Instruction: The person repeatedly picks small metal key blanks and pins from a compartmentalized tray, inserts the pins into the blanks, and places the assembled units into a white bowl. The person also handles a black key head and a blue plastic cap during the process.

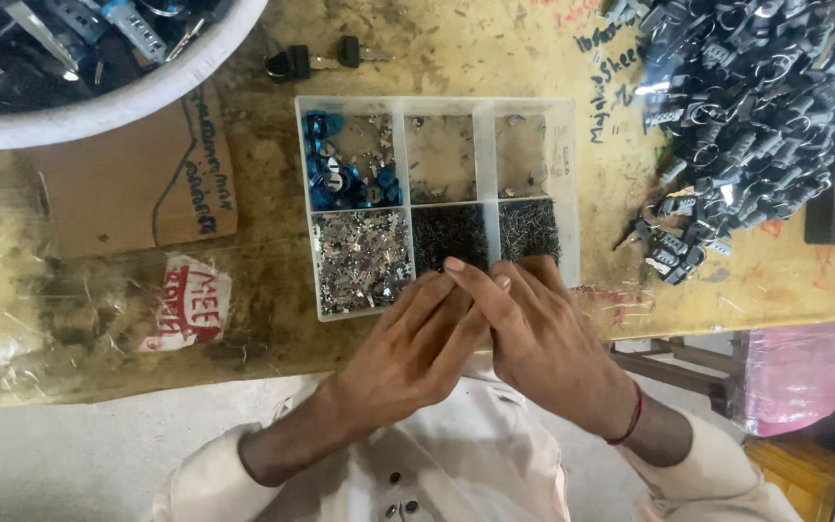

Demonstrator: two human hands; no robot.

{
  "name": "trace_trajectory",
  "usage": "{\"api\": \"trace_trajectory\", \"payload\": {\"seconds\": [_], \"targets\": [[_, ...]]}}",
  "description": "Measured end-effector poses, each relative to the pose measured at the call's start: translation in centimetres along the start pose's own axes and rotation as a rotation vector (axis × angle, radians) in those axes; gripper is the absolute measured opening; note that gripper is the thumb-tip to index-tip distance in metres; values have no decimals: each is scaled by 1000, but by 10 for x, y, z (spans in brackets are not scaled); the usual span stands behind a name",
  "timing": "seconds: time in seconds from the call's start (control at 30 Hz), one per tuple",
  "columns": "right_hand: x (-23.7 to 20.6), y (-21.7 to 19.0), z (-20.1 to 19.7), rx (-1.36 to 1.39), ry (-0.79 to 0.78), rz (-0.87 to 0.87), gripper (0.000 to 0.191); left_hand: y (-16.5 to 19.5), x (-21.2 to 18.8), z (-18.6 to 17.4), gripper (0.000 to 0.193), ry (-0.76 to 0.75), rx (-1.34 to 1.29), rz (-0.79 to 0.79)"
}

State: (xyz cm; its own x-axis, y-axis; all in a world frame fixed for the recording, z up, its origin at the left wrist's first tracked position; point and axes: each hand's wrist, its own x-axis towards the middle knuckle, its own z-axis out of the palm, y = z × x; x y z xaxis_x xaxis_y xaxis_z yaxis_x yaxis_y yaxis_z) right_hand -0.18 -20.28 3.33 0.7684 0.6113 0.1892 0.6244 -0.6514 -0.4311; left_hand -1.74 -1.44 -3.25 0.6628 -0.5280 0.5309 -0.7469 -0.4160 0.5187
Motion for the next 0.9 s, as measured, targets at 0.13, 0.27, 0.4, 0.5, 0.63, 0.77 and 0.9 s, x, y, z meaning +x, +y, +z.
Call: {"api": "trace_trajectory", "payload": {"seconds": [0.13, 0.27, 0.4, 0.5, 0.63, 0.77, 0.9], "targets": [[-3, -4, 8, 144, 29, 36, 79, -1, -3, -8, 47, 139, -119, -17], [-6, -12, -30, 333, -188, 61, 63, 8, -12, -27, 57, 144, -184, -75], [3, 22, -83, 559, -425, -281, 52, 14, -24, -34, 80, 313, -497, -158], [34, 79, -63, 206, 211, -47, 58, 6, -37, -38, 74, 336, -521, -314], [55, 103, -8, 13, 652, 126, 42, 6, -44, -38, 61, 426, -536, -484], [36, 56, 9, 227, 349, 269, 20, 5, -44, -40, 47, 475, -461, -643], [20, 27, -8, 294, 179, 302, 18, -5, -39, -45, 25, 301, -101, -692]]}}
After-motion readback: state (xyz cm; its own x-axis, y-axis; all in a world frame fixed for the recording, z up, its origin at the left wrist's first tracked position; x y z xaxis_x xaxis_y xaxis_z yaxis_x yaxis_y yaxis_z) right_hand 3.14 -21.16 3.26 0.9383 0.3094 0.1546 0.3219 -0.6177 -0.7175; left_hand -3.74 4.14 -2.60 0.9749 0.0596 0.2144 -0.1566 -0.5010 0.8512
